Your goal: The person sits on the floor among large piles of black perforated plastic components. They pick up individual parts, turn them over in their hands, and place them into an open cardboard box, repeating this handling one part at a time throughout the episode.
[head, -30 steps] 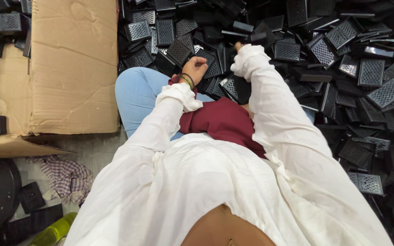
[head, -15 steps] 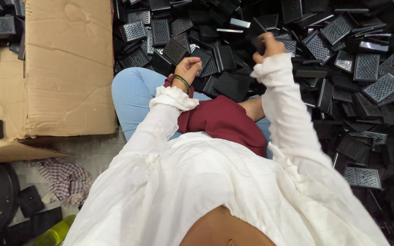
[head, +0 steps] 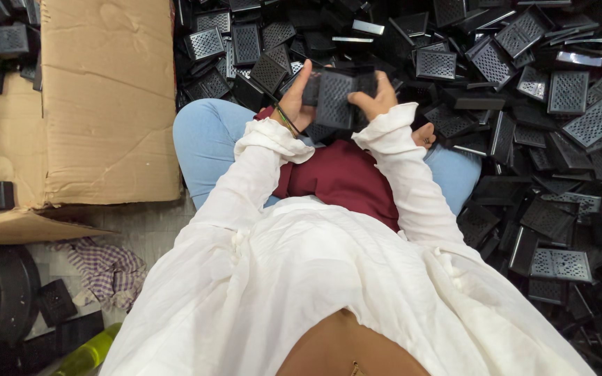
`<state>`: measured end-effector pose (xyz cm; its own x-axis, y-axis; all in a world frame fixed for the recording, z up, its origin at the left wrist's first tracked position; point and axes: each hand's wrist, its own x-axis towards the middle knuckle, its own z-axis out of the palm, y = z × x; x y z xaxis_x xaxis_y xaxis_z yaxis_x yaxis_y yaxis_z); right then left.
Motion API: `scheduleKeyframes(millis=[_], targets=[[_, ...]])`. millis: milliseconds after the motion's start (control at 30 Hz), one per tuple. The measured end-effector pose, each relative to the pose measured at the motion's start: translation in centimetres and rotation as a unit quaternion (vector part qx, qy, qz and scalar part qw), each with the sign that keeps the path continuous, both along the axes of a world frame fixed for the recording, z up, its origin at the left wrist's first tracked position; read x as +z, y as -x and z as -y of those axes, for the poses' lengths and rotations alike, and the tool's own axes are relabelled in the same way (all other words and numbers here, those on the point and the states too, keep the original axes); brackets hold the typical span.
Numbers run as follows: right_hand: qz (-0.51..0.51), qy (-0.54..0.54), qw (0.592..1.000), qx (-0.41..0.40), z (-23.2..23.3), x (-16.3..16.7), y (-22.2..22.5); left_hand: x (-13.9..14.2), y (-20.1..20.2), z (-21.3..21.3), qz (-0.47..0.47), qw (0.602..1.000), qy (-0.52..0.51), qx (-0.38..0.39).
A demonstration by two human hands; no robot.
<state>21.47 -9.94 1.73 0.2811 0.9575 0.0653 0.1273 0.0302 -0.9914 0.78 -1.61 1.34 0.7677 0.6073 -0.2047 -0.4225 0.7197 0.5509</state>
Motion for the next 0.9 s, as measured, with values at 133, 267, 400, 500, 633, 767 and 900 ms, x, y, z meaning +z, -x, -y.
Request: scheduleKeyframes(millis=[133, 267, 400, 500, 633, 767, 900], targets=[[0.155, -0.029, 0.987, -0.034, -0.2, 0.2, 1.0, -0.7, -0.4, 0.1, -0.109, 0.988, -0.101, 0.036], [0.099, 0.031, 0.994, -0.018, 0.0, 0.5, 0.7, -3.0, -1.5, -1.4, -0.05, 0.973, -0.151, 0.167], [0.085, 0.04, 0.993, -0.073, 0.2, 0.1, -0.5, -3.2, -1.2, -2.8, -0.078, 0.961, -0.102, 0.245], [0.045, 0.037, 0.991, -0.119, 0.4, -0.5, -1.9, -2.5, -0.3, -3.7, -0.003, 0.963, 0.054, 0.262], [0.023, -0.046, 0.99, -0.13, 0.6, -0.7, -2.7, -0.5, -0.1, -3.3, -0.027, 0.974, 0.196, 0.109], [0.084, -0.003, 0.995, -0.058, 0.9, -0.7, 0.1, 0.0, -2.9, -0.2, -0.026, 0.99, 0.118, 0.068], [0.231, 0.054, 0.969, -0.074, 1.3, -0.9, 3.6, -1.0, -4.3, 0.4, -0.018, 0.984, -0.044, 0.17]])
